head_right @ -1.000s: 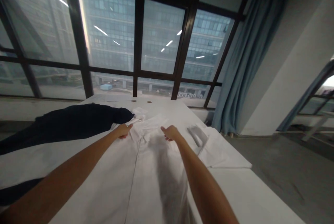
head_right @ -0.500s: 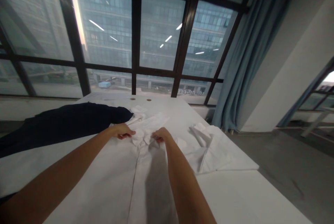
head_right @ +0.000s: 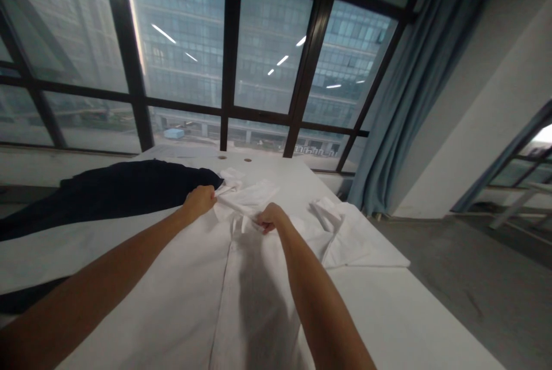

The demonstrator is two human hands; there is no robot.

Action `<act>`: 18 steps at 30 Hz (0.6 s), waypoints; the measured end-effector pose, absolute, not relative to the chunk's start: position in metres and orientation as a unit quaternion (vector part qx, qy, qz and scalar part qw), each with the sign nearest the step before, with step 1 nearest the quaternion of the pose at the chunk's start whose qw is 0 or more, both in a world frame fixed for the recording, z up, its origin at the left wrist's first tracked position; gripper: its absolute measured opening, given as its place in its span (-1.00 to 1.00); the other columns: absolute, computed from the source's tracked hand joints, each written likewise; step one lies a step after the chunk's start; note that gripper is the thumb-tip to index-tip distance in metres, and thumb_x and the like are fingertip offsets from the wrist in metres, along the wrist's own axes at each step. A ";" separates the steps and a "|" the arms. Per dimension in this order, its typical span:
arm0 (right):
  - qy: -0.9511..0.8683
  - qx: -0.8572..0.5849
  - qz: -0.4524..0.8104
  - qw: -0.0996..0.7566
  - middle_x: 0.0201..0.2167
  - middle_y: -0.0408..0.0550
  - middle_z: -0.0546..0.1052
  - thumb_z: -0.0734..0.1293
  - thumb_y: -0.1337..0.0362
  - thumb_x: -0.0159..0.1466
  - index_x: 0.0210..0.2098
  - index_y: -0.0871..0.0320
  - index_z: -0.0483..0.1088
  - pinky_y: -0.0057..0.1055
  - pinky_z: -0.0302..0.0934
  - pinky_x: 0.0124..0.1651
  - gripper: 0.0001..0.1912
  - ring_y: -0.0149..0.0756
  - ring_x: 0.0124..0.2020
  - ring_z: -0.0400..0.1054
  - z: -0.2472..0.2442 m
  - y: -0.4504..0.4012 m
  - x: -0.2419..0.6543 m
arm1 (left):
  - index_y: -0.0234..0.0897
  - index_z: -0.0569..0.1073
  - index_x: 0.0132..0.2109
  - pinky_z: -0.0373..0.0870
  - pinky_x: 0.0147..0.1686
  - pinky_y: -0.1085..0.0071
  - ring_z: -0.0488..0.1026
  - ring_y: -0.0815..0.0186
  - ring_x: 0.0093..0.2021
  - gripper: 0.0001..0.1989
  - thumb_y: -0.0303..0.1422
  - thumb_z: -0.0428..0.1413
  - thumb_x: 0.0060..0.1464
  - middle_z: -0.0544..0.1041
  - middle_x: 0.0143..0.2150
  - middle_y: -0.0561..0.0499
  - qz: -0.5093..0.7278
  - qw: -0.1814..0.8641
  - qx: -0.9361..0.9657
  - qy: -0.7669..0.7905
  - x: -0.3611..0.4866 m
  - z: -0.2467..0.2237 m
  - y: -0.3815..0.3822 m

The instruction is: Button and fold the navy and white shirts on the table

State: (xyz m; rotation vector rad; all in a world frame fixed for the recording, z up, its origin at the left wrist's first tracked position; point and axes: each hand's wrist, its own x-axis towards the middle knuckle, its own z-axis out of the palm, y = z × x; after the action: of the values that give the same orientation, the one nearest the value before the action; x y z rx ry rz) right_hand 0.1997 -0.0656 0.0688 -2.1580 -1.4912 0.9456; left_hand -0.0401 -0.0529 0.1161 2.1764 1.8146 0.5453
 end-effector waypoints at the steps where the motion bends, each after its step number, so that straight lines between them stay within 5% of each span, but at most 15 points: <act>1: -0.528 -0.775 0.310 0.156 -0.63 0.02 0.52 0.44 0.40 0.01 -0.45 0.32 0.43 -0.42 0.37 -0.43 -0.87 -0.21 -0.58 0.48 0.070 -0.068 0.197 | -0.40 0.50 -0.22 0.35 -0.09 0.26 0.49 0.03 -0.04 -0.83 -0.43 0.05 0.10 0.56 -0.14 -0.30 0.184 0.086 0.769 0.606 -0.036 0.117 -0.057; 5: -0.543 -0.809 0.197 0.109 -0.43 0.13 0.59 0.41 0.32 0.06 -0.31 0.32 0.47 -0.42 0.36 -0.39 -0.79 -0.23 -0.56 0.49 0.083 -0.073 0.190 | -0.35 0.48 -0.27 0.38 -0.22 0.27 0.54 0.04 -0.20 -0.80 -0.40 -0.03 0.11 0.57 -0.28 -0.24 0.172 -0.017 0.814 0.554 -0.033 0.121 -0.063; 8: -0.557 -0.812 0.071 0.157 -0.31 0.25 0.58 0.36 0.31 0.09 -0.25 0.32 0.50 -0.38 0.35 -0.31 -0.75 -0.13 -0.37 0.53 0.098 -0.068 0.187 | -0.31 0.44 -0.37 0.36 -0.28 0.35 0.54 0.10 -0.25 -0.87 -0.41 0.01 0.06 0.56 -0.37 -0.16 0.202 -0.003 0.806 0.556 -0.042 0.120 -0.052; 14: -0.498 -0.789 0.044 0.358 -0.41 0.19 0.58 0.27 0.32 0.09 -0.44 0.24 0.53 -0.45 0.23 -0.40 -0.81 -0.14 -0.33 0.49 0.120 -0.022 0.176 | -0.25 0.32 -0.47 0.34 -0.45 0.47 0.49 0.30 -0.48 -0.87 -0.38 -0.01 0.03 0.47 -0.56 0.06 0.428 0.209 0.682 0.554 -0.041 0.122 0.002; 18: -0.488 -0.762 0.068 0.420 -0.44 0.09 0.57 0.23 0.32 0.13 -0.48 0.21 0.50 -0.50 0.18 -0.41 -0.79 -0.23 -0.35 0.45 0.115 0.004 0.169 | -0.26 0.39 -0.36 0.41 -0.29 0.39 0.52 0.25 -0.29 -0.88 -0.32 0.12 -0.07 0.53 -0.40 0.05 0.522 0.284 0.650 0.473 -0.032 0.117 0.031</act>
State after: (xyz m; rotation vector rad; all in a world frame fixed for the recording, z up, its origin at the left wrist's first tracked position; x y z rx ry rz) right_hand 0.1693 0.0041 0.1147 -1.9112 -1.2234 0.1715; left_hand -0.0325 0.0314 0.1170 1.7402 1.2644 1.3980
